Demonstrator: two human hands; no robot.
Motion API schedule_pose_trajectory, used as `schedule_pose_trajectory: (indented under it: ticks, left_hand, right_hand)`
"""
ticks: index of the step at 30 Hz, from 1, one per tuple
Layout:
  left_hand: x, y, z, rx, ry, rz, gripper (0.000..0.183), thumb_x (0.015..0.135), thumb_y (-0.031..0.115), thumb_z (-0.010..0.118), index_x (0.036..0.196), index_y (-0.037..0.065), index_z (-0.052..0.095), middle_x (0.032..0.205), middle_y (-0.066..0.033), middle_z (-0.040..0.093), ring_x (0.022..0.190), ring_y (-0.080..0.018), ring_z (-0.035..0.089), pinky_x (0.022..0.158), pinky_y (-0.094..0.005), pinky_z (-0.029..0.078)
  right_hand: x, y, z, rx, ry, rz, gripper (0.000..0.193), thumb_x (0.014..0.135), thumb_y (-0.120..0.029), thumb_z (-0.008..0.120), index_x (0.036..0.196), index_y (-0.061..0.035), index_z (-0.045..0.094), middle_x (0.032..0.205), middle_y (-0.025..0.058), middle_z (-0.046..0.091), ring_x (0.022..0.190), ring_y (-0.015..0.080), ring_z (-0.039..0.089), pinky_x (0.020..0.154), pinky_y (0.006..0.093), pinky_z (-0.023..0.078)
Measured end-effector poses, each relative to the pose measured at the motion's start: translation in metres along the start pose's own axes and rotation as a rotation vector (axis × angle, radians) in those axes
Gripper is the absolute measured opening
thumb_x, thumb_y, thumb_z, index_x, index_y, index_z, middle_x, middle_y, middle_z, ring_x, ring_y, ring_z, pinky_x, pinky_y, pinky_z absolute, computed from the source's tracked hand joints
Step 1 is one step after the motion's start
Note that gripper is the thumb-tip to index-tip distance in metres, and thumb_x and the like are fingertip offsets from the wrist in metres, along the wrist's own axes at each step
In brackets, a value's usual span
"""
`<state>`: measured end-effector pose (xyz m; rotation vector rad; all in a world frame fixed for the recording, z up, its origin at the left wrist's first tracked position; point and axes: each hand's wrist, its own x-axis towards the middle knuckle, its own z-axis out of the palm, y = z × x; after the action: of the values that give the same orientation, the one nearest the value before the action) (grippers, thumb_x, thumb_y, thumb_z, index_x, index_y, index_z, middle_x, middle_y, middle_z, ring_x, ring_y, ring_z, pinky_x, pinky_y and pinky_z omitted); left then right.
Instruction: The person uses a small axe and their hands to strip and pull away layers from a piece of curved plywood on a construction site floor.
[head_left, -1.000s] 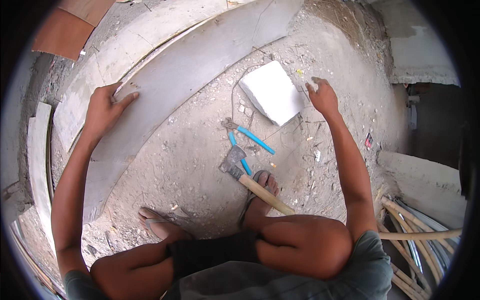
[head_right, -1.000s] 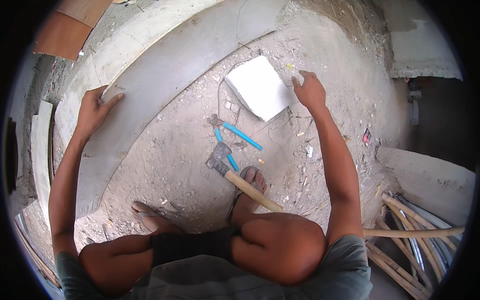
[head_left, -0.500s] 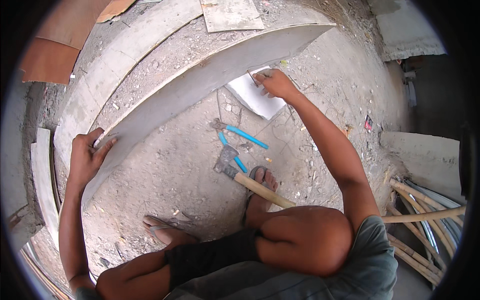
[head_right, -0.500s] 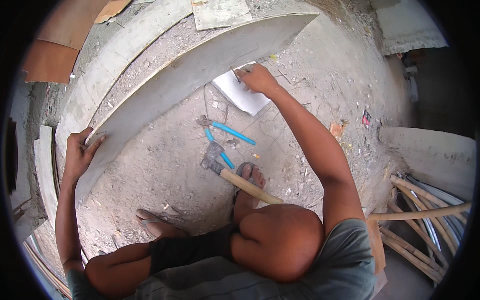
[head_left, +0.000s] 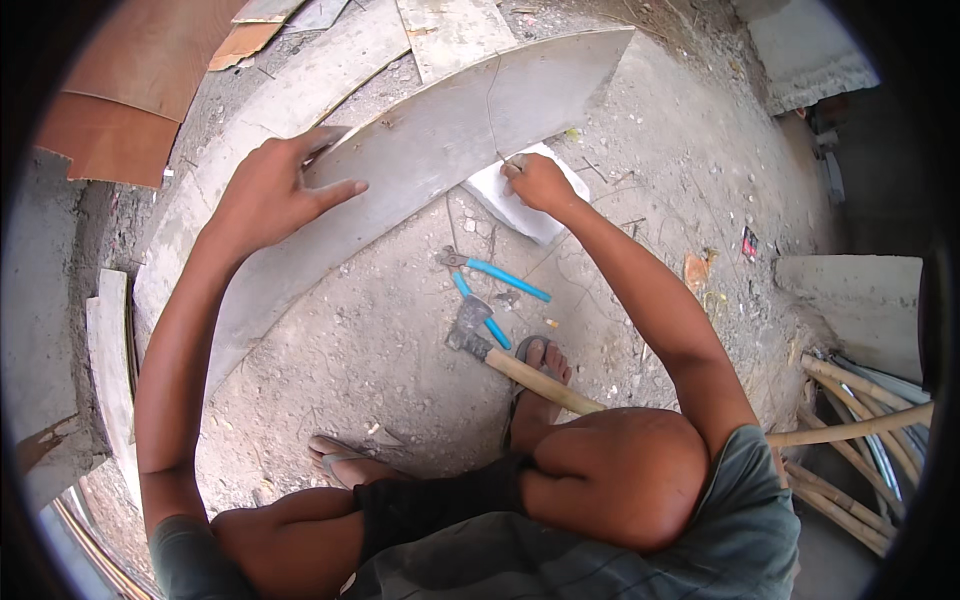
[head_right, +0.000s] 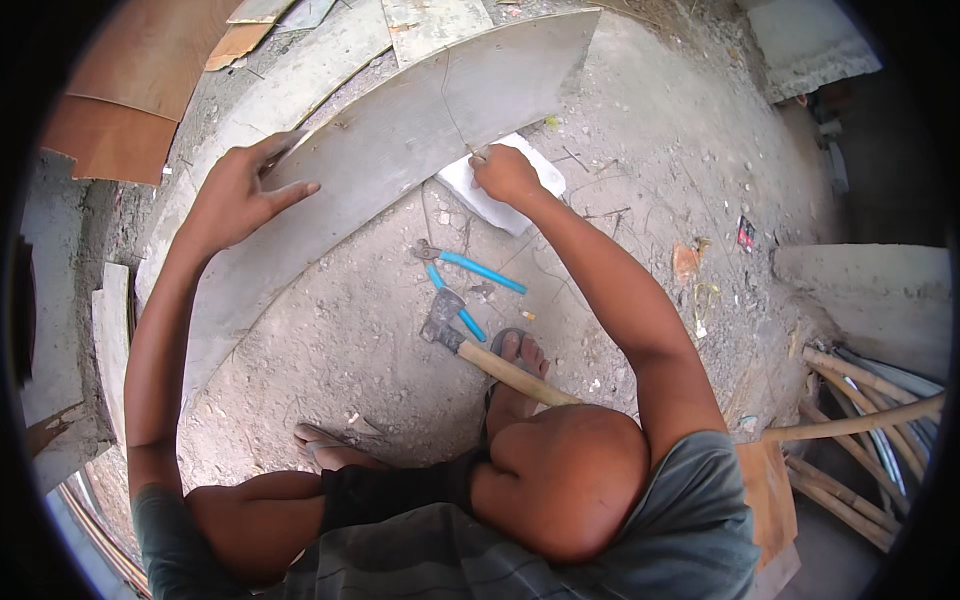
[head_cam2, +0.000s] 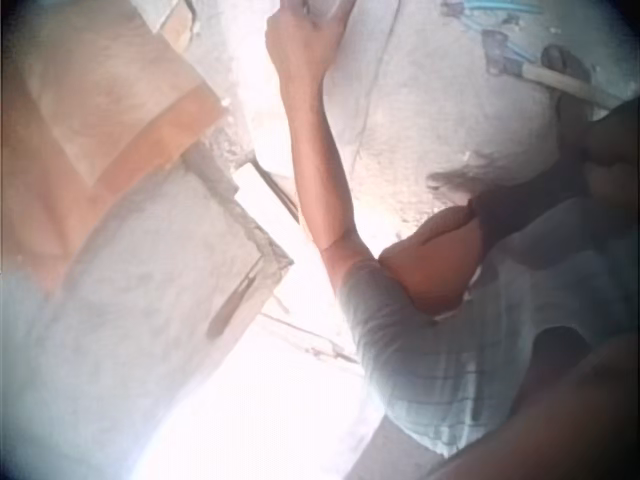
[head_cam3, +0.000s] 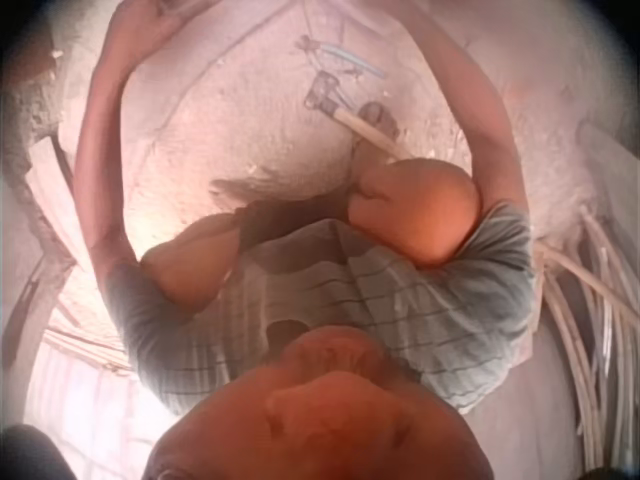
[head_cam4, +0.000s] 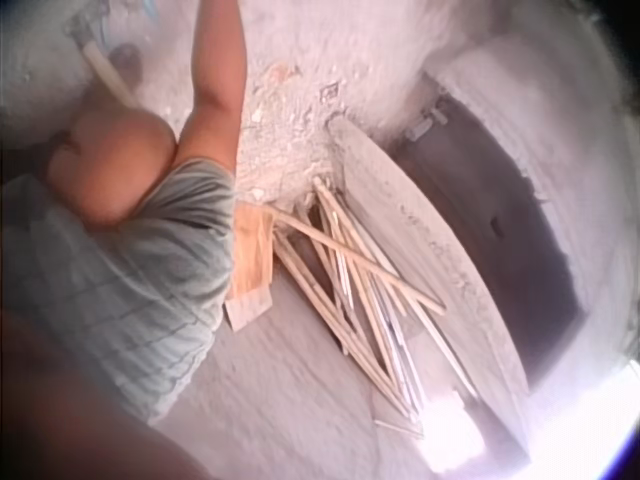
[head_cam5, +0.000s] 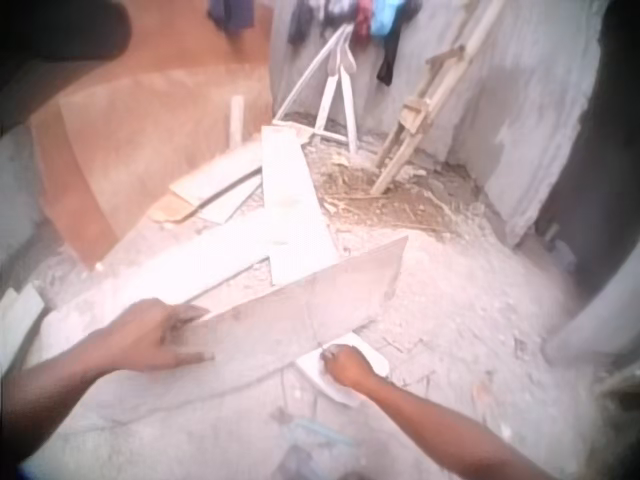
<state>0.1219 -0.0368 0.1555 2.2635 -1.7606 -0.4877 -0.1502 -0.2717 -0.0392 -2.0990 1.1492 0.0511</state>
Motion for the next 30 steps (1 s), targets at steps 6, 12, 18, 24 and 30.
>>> schedule_pose_trajectory:
  ticks: [6,12,18,24,30]
  left_hand:
    - [0.051,-0.02,0.017,-0.048,0.029,-0.107,0.058,0.097,0.048,0.071,0.126,-0.002,0.07,0.098,-0.029,0.074,0.087,-0.0324,0.073,0.083,-0.0437,0.055]
    - [0.043,-0.001,0.039,-0.024,0.071,-0.099,0.055,0.101,0.045,0.065,0.133,0.0,0.068,0.098,-0.0324,0.072,0.088,-0.0379,0.073,0.083,-0.0456,0.055]
    - [0.045,0.002,0.036,0.006,0.056,-0.115,0.052,0.102,0.045,0.063,0.128,0.001,0.071,0.088,-0.0282,0.073,0.084,-0.0422,0.073,0.081,-0.0478,0.056]
    - [0.041,-0.008,0.04,0.05,0.156,-0.067,0.053,0.101,0.046,0.065,0.126,0.0,0.072,0.084,-0.0286,0.071,0.078,-0.0417,0.071,0.076,-0.0484,0.055]
    - [0.043,-0.014,0.044,0.089,0.164,-0.076,0.052,0.101,0.048,0.065,0.125,0.002,0.073,0.08,-0.0279,0.07,0.077,-0.0411,0.071,0.074,-0.0488,0.054]
  right_hand:
    - [-0.013,-0.021,-0.005,-0.359,0.037,-0.026,0.052,0.104,-0.048,0.054,0.103,-0.0006,0.075,0.103,0.0247,0.075,0.101,0.042,0.072,0.089,0.0542,0.055]
    - [-0.012,-0.041,0.009,-0.243,0.039,0.131,0.053,0.1,-0.046,0.056,0.108,0.0026,0.075,0.113,0.0272,0.074,0.107,0.045,0.071,0.093,0.0529,0.056]
    - [-0.029,-0.032,-0.028,-0.383,0.009,0.03,0.05,0.106,-0.043,0.05,0.108,-0.0008,0.076,0.11,0.0268,0.074,0.106,0.0431,0.071,0.093,0.0537,0.055]
    - [-0.025,-0.048,-0.029,-0.458,0.056,-0.096,0.05,0.106,-0.041,0.049,0.096,-0.0021,0.078,0.1,0.0271,0.074,0.096,0.0411,0.073,0.087,0.0541,0.057]
    - [-0.092,-0.069,0.036,-0.519,-0.333,-0.281,0.034,0.1,-0.027,0.053,0.097,-0.001,0.075,0.098,0.0275,0.074,0.092,0.0438,0.073,0.087,0.0551,0.057]
